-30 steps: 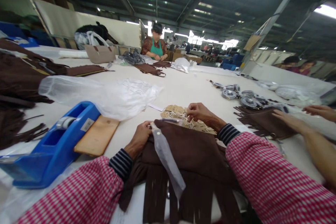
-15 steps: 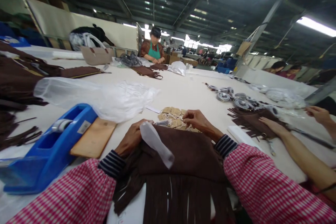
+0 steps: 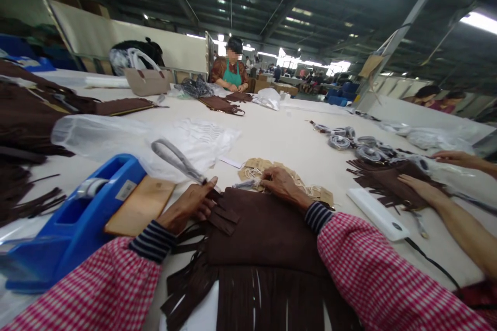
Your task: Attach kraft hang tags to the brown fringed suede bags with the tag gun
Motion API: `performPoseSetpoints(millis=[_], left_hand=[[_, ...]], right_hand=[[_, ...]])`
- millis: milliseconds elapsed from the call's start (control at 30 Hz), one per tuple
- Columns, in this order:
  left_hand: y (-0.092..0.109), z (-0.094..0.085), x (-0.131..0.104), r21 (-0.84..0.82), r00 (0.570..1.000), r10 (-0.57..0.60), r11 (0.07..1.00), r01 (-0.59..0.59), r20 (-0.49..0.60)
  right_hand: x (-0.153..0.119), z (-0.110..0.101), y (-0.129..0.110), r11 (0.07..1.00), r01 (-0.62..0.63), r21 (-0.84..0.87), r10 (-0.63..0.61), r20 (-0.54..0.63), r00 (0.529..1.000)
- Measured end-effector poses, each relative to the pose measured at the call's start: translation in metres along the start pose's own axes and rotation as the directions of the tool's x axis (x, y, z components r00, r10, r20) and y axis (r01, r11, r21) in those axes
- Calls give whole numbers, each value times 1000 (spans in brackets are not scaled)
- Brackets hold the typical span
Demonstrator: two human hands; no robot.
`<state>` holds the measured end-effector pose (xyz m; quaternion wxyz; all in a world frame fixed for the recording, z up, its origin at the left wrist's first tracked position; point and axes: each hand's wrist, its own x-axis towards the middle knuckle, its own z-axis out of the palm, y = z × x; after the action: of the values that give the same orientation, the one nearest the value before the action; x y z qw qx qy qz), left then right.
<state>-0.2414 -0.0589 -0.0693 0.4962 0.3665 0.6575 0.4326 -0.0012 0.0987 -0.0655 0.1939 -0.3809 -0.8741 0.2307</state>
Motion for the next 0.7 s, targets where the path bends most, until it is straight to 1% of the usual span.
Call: performPoseSetpoints(millis=[33, 100, 167, 200, 267, 300, 367, 433, 500, 567, 600, 633, 700], left_hand=[[0, -5, 1, 55, 1000, -8, 998, 7, 7], [2, -14, 2, 234, 1000, 4, 972, -8, 17], [4, -23, -1, 379, 997, 78, 922, -75, 9], [5, -26, -2, 407, 993, 120, 907, -111, 3], [7, -29, -7, 411, 983, 185, 896, -169, 0], [8, -29, -9, 416, 979, 203, 889, -194, 24], [9, -24, -14, 442, 968, 220, 861, -252, 125], [10, -14, -18, 438, 943, 244, 839, -322, 227], [10, -4, -22, 384, 926, 264, 852, -355, 271], [10, 5, -24, 317, 922, 243, 887, -337, 302], [10, 7, -25, 287, 920, 206, 907, -307, 333], [9, 8, -25, 265, 912, 158, 926, -270, 379], [8, 6, -24, 252, 886, 87, 942, -221, 455]], right_hand=[[-1, -2, 1, 997, -10, 77, 11, -7, 1000], [-4, -12, 1, 966, -43, 256, 45, 0, 999], [-11, -26, -1, 906, -107, 410, 101, 37, 994], [-15, -33, -4, 871, -144, 469, 129, 62, 990], [-23, -49, -13, 809, -185, 558, 159, 96, 983], [-27, -57, -19, 786, -185, 590, 158, 97, 983], [-33, -71, -32, 757, -152, 636, 155, 52, 987], [-38, -83, -45, 718, -106, 688, 162, -17, 987], [-44, -92, -56, 650, -64, 757, 184, -75, 980], [-51, -97, -64, 587, -53, 808, 210, -89, 974], [-54, -97, -67, 568, -62, 821, 222, -80, 972], [-57, -96, -69, 561, -79, 824, 228, -62, 972], [-61, -90, -72, 587, -114, 802, 208, -13, 978]])
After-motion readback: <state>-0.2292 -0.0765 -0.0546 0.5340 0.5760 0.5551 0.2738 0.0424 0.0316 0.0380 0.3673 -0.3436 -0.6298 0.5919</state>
